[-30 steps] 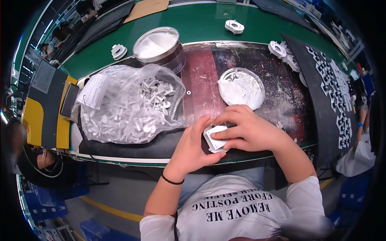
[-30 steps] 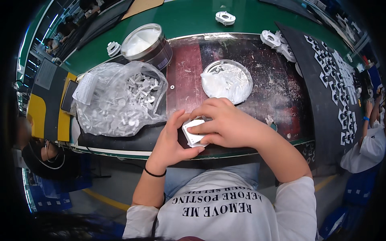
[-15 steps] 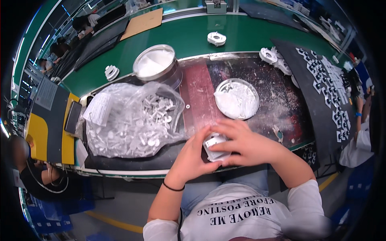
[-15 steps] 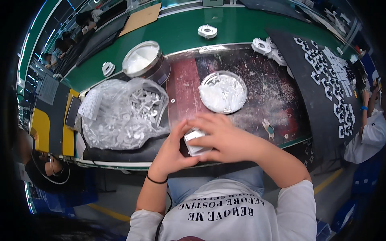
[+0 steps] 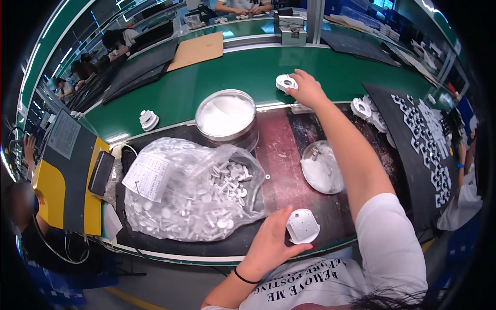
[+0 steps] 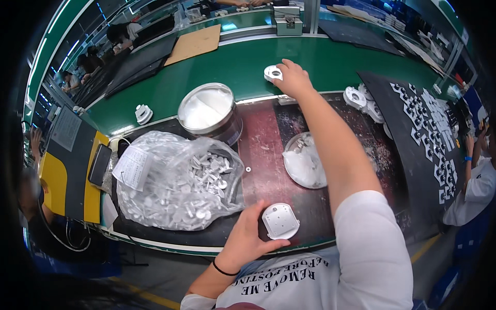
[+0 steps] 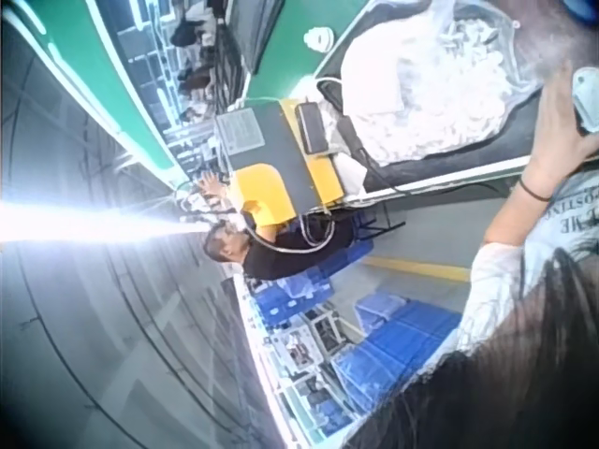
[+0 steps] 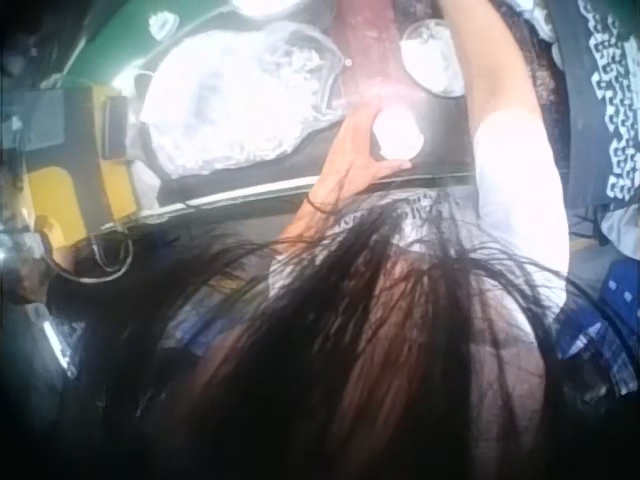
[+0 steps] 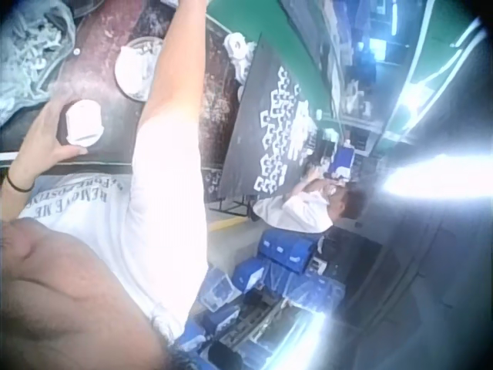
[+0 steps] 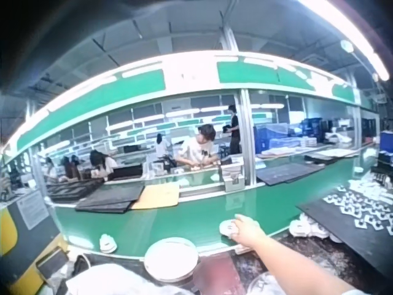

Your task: The person assembles small white plastic housings by inserting black circular components and white cylindrical pins. They repeatedly pick parts from a bag and a tray, insert them into the housings, and place the finished units on a black board. The process is repetitive and performed by hand without tools.

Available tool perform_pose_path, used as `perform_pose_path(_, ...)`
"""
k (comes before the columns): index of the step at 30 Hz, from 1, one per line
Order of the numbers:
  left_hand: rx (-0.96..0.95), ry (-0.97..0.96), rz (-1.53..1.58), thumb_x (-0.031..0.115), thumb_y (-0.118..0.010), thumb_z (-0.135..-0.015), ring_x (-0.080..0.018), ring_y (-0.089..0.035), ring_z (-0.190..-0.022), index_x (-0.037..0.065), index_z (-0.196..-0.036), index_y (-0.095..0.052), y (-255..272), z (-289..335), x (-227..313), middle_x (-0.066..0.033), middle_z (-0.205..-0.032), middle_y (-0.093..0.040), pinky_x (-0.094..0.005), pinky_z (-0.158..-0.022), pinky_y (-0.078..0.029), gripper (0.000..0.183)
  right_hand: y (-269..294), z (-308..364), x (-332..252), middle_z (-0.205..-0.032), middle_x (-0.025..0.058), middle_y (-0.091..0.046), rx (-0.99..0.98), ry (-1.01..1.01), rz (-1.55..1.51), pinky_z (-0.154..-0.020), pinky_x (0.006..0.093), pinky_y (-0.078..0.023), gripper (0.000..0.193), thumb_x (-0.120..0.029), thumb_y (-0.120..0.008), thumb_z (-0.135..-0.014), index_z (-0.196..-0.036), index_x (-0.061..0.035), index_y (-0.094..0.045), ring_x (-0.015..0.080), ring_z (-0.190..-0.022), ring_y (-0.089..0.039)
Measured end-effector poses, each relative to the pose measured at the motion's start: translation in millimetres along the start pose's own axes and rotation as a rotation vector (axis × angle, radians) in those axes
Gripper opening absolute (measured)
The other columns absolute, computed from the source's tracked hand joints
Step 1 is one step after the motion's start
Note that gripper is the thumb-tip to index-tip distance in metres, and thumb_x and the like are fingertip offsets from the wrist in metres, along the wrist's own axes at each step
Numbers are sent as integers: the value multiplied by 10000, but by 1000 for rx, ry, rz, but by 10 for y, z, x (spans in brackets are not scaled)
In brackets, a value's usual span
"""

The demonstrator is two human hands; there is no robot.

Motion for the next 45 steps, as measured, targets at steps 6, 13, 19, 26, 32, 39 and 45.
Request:
perform_pose_path(6,-68,-47,24,300,-764,-730,-397,-474,-1165,6,-1345,-301,-22,-22,-1,-235,-1297,-450,-445,-986,-387,824,-361,-106,71,-1414,114,-384,-150,-97,-43,-995,429,-382,534,-427,-688,-736,-1164,-116,-615,309,-1225,-455)
perform_pose_path(13,-8,-10,-22,287,-793,-685,-401,-492,-1125,-14,-1332,-317,26,-24,19,-231,-1237,-483,-453,-965,-399,857,565,577,330,-1319,180,-472,-34,-9,39,-984,381,-394,442,-313,-733,-711,-1029,-23,-634,339,-1171,-490)
perform_pose_path(19,-46,-30,-58,248,-834,-637,-370,-542,-1074,2,-1325,-325,-50,-22,5,-216,-1192,-523,-419,-922,-435,891,1010,1453,985,-1309,157,-495,-49,-169,215,-955,393,-417,443,-352,-720,-711,-1024,-45,-653,319,-1160,-502)
perform_pose_path(26,-96,34,16,221,-809,-670,-393,-526,-1105,-9,-1320,-337,-82,-16,-14,-215,-1256,-501,-461,-962,-411,835,1288,1796,527,-1206,156,-562,184,11,128,-946,415,-411,384,-268,-707,-736,-1047,-54,-634,344,-1123,-518)
perform_pose_path(32,-46,-50,3,221,-812,-665,-397,-527,-1099,4,-1336,-306,-91,8,-35,-202,-1281,-489,-464,-956,-414,868,1432,2668,-838,-967,55,-623,-87,423,-435,-862,402,-426,203,-148,-697,-720,-909,-90,-652,241,-969,-579)
perform_pose_path(39,-37,-57,8,197,-819,-648,-381,-544,-1082,15,-1345,-294,-107,-17,-1,-200,-1259,-503,-437,-912,-444,891,1200,3091,-1046,-997,-8,-619,-24,558,-436,-845,343,-417,248,-152,-679,-725,-970,-123,-654,190,-1020,-580)
perform_pose_path(45,-12,-65,8,187,-824,-637,-361,-565,-1052,24,-1344,-305,-100,-4,-17,-190,-1231,-520,-413,-876,-465,892,1201,3169,-1040,-1140,-4,-607,-58,566,-307,-830,346,-387,294,-168,-658,-745,-1037,-131,-649,122,-1080,-569)
Point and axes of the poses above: each hand's wrist, its own z-axis away from the middle knuckle, its own y-axis out of the back of the hand, x = y × z, the point moved 6 cm from there along -z, towards the middle knuckle
